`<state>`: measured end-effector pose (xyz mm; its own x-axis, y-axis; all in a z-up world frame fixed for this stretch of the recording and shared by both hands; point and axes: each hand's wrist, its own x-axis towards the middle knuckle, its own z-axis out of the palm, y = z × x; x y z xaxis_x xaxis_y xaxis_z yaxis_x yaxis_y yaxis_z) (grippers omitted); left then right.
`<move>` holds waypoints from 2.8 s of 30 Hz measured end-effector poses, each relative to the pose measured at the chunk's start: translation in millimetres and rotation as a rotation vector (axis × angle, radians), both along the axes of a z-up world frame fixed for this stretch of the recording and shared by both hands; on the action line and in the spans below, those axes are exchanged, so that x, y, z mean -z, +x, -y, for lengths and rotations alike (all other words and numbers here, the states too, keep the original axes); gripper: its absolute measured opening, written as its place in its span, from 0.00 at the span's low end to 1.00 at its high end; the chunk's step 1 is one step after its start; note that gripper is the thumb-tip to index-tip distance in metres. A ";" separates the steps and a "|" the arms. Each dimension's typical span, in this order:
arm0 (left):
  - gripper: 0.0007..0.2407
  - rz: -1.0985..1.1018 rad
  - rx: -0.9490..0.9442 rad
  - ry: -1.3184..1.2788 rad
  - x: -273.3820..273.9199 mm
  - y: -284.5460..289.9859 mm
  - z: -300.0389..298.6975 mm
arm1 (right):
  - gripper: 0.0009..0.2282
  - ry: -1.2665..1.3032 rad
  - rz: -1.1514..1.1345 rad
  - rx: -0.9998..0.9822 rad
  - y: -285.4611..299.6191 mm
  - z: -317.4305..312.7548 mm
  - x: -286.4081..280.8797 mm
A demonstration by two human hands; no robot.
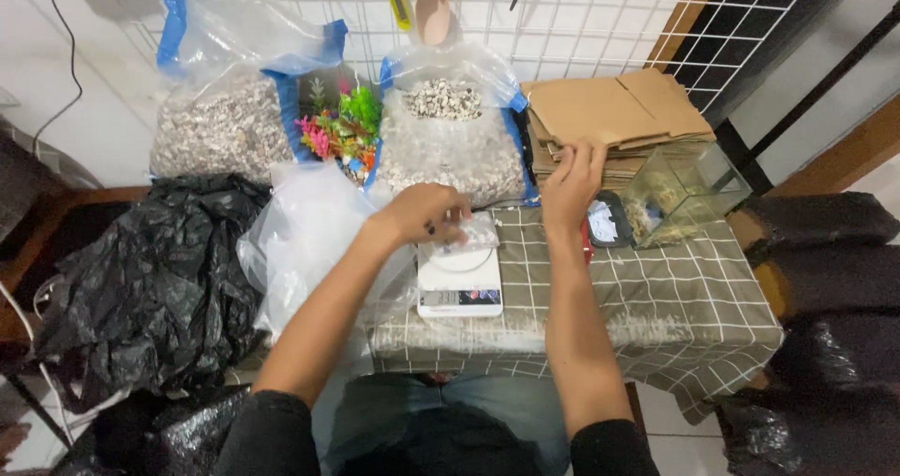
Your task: The person uses a scoop to transfer small stones from a large bag into a small plastic bag resting on a digital scale, then places the weighed stones into a cardboard box.
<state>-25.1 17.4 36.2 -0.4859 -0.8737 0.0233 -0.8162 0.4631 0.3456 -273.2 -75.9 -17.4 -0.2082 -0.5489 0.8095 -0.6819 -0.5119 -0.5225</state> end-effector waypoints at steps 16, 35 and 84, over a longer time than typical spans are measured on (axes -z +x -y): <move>0.18 -0.149 -0.311 0.089 -73.9 59.4 -45.5 | 0.10 -0.233 0.039 -0.043 20.4 -7.8 -12.6; 0.16 -1.880 -0.203 0.133 72.0 111.2 37.3 | 0.24 -0.756 -0.192 0.020 92.2 -81.5 -25.5; 0.37 -1.130 -0.242 -0.607 28.9 4.3 -25.8 | 0.29 0.170 0.865 -1.015 60.4 -22.3 12.7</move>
<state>-20.9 43.2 7.3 0.2291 -0.6416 0.7320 -0.2977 0.6698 0.6803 -212.8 -53.6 -30.1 -0.0580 -0.8442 0.5329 0.5364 -0.4765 -0.6965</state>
